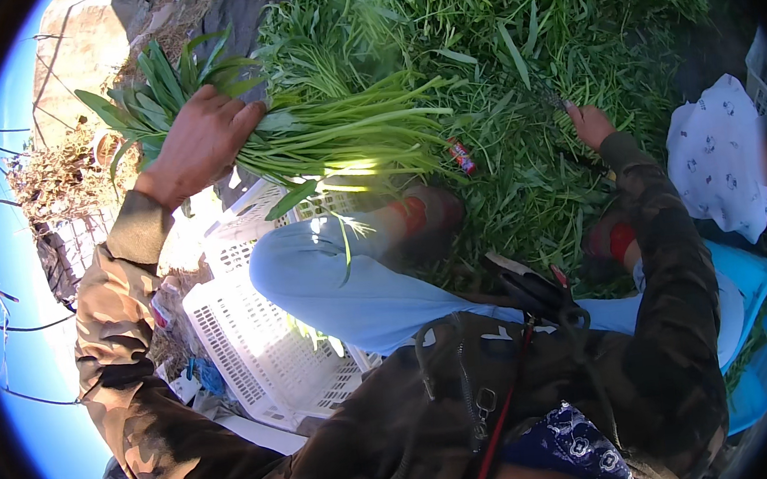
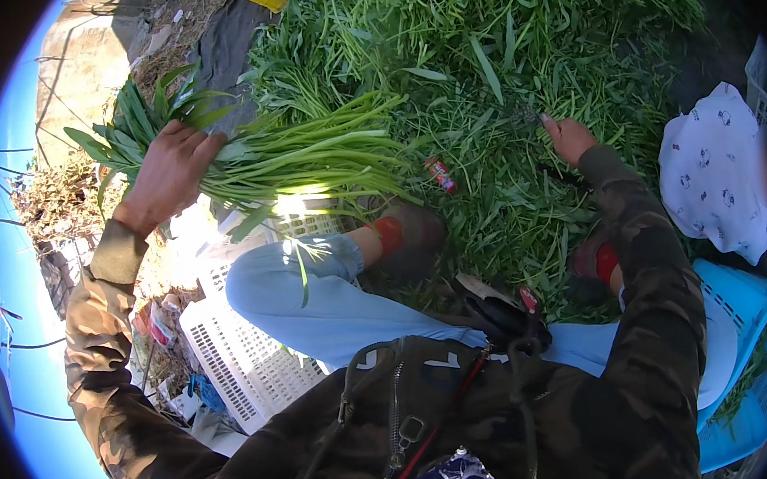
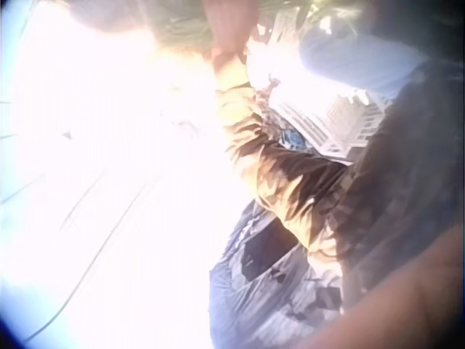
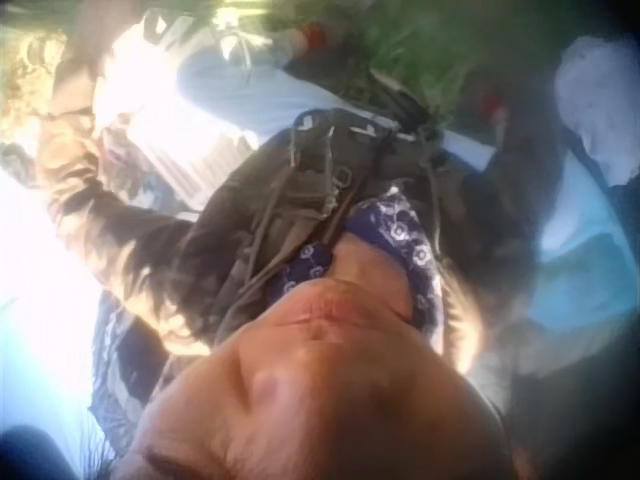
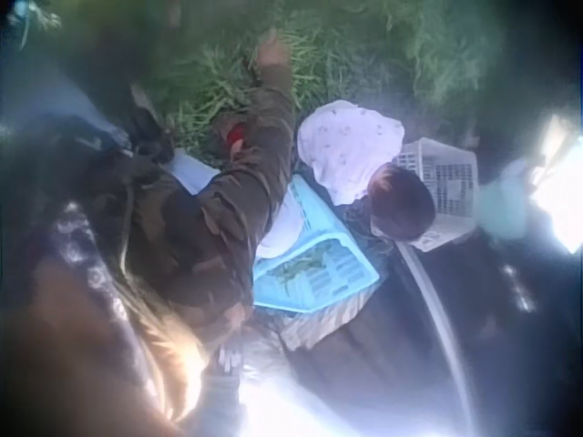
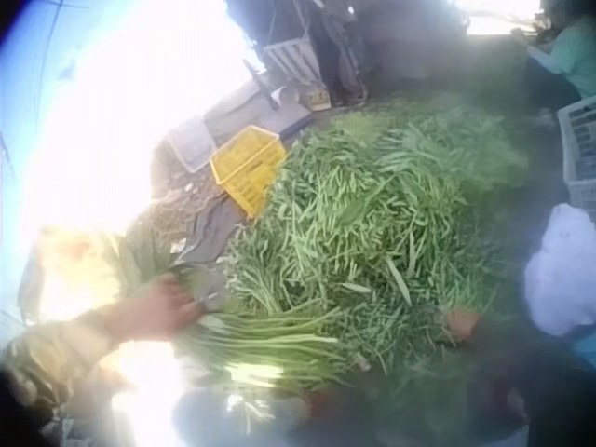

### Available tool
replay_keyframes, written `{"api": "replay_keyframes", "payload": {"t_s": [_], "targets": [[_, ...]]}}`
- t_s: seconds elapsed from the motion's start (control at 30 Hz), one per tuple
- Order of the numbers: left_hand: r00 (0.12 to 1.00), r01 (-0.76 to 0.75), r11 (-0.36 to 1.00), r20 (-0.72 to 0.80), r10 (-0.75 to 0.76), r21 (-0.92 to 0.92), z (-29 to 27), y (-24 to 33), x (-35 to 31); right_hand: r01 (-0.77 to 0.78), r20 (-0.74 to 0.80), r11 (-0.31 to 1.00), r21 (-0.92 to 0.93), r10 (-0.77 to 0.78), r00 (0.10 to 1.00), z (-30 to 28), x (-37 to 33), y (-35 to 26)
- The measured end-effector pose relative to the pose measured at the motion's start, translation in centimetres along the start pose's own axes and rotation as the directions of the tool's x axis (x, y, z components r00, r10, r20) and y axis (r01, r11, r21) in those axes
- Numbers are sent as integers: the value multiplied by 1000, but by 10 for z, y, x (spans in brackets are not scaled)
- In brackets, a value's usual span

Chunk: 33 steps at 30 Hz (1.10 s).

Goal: The person gathers green leafy vegetables, aligns them into bunches, and secures them with rubber bands. The person places the finished bundles into a white plastic crate.

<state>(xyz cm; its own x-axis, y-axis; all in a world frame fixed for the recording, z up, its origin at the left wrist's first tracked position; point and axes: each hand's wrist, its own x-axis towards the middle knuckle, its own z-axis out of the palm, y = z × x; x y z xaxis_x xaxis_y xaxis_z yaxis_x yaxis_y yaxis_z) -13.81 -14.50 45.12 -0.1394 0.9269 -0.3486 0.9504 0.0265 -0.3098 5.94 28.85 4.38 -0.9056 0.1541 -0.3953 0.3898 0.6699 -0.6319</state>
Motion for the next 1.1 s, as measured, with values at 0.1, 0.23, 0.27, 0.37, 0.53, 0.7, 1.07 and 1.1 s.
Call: {"api": "replay_keyframes", "payload": {"t_s": [0.1, 0.23, 0.27, 0.37, 0.53, 0.7, 1.07, 1.1], "targets": [[990, 94, 994, 109, -89, -45, 8, 4, -1, 299, -102, 874, 383, -281, 954, -15, -4, -84], [979, 154, 979, 154, -133, -135, -8, 14, 12, 394, 50, 834, 386, -445, 894, -1, -21, -155], [965, 201, 970, 200, -172, -134, -15, 15, 16, 316, 114, 918, 240, -350, 930, 14, -12, -130], [913, 367, 897, 280, -297, -245, -25, 13, 21, 4, 163, 981, -192, 28, 986, 28, -3, -37], [788, 614, 581, 456, -414, -534, -26, 3, 5, 15, -93, 997, 72, -8, 996, 11, -3, 5], [690, 722, 296, 624, -367, -625, -7, 1, 27, 476, -199, 742, 471, -437, 877, -6, -27, -162], [534, 727, -278, 772, -346, -628, -14, 13, 10, -128, -156, 991, 31, 132, 979, 41, -12, 50], [487, 718, -351, 795, -362, -600, -11, 12, 3, 20, -196, 998, 52, -10, 981, 42, -8, 23]]}}
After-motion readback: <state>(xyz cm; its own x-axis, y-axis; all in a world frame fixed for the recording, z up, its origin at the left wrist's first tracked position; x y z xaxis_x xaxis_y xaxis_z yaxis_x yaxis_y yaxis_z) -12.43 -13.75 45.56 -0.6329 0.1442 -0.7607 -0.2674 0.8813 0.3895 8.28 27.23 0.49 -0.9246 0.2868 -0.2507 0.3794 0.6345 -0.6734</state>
